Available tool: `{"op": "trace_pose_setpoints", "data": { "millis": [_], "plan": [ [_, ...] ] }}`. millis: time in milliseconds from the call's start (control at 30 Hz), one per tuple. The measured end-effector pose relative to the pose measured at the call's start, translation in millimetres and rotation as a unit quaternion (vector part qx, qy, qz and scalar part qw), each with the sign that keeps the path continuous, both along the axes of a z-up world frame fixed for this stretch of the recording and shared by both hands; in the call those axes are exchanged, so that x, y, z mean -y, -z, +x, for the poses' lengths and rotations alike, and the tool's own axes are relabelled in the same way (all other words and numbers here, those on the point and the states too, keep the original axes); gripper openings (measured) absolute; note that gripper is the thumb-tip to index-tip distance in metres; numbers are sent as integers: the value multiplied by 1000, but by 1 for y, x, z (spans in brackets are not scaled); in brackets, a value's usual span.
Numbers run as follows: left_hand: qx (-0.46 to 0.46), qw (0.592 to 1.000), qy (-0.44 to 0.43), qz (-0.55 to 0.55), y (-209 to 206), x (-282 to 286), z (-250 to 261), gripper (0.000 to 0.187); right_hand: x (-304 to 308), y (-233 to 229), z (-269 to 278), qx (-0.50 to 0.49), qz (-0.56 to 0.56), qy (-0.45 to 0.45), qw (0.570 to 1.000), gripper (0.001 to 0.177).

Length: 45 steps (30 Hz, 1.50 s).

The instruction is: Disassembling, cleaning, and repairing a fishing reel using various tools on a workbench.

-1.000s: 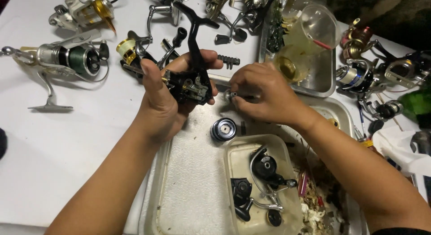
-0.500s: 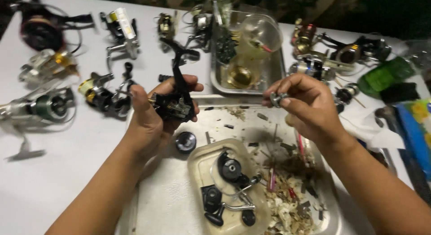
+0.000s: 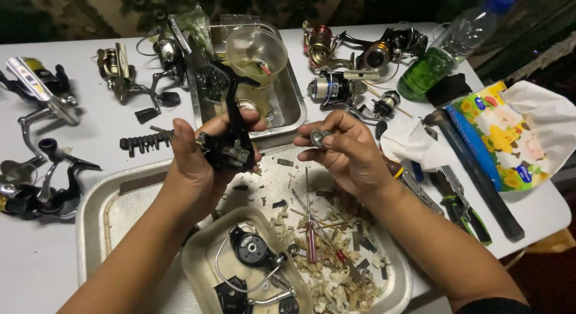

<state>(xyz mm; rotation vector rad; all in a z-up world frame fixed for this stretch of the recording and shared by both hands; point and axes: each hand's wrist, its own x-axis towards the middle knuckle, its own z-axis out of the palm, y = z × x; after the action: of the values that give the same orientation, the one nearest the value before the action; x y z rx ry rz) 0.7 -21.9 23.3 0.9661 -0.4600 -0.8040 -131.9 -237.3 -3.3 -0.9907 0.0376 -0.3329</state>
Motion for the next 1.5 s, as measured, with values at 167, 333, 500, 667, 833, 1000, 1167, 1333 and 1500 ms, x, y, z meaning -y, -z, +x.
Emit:
{"op": "trace_pose_setpoints", "data": {
  "millis": [167,333,500,667,833,1000,1167,1333,1500],
  "plan": [
    [-8,999,0,39,16,-11,7,108,6,24,3,18,14,11,1000,13],
    [-4,1000,6,16,20,-15,12,108,8,26,5,0,5,20,1000,13],
    [-50,998,18,19,10,-18,11,105,9,16,1,-44,-147,0,988,16],
    [-94,995,2,-12,14,-16,15,99,-4,4,-2,-242,-255,-6,936,16],
    [-103,995,6,5,14,-15,16,99,8,17,-1,-224,-325,-41,918,17],
    [-94,995,19,-3,23,-11,17,97,1,7,4,-269,-407,-36,872,22],
    [-82,996,25,13,19,-12,16,97,-13,-14,8,-285,-514,-60,807,20],
    [-74,997,37,4,21,-13,15,98,-14,-26,7,-336,-469,-86,812,23],
    [-65,996,52,11,20,-14,11,95,-21,-44,0,-205,-590,-26,781,29]
  ]
}}
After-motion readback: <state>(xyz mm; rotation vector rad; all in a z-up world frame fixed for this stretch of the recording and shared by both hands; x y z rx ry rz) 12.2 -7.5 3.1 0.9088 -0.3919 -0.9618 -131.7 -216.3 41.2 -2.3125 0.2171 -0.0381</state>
